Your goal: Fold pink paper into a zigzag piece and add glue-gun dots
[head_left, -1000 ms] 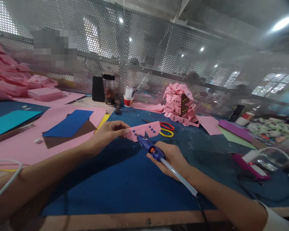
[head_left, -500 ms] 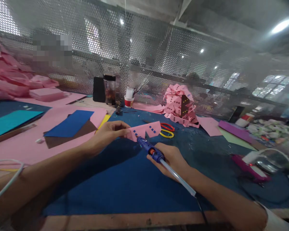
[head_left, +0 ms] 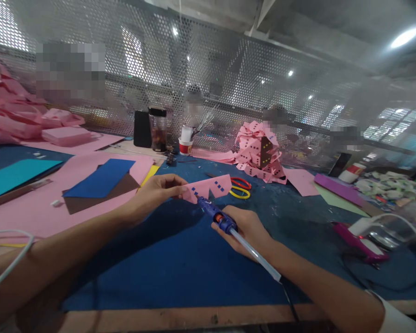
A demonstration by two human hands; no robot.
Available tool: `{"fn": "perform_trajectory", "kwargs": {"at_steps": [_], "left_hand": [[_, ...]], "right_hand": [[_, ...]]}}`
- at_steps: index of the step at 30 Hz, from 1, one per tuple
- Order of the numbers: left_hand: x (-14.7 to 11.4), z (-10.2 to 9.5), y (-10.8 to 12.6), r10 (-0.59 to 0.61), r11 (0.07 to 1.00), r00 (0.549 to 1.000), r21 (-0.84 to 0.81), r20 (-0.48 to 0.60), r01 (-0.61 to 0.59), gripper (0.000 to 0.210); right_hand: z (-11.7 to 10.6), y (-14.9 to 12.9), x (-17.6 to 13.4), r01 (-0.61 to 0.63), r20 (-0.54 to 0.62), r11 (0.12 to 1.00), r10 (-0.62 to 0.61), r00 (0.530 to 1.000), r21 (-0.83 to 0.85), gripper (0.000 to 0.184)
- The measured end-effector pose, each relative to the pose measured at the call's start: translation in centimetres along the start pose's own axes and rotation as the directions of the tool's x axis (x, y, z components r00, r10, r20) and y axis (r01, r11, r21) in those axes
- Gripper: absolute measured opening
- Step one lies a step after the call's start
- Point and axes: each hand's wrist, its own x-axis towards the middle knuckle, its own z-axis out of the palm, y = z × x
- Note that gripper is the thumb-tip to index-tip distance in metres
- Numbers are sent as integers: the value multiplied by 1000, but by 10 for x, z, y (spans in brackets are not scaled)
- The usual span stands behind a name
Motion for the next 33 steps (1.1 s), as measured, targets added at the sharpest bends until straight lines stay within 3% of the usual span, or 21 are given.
{"fn": "perform_trajectory", "kwargs": {"at_steps": [33], "left_hand": [[-2, 1, 5, 7, 1000, 1000, 1, 6, -7, 22]], "right_hand": [[-1, -1, 0, 1, 10, 1000, -1, 1000, -5, 14]]}}
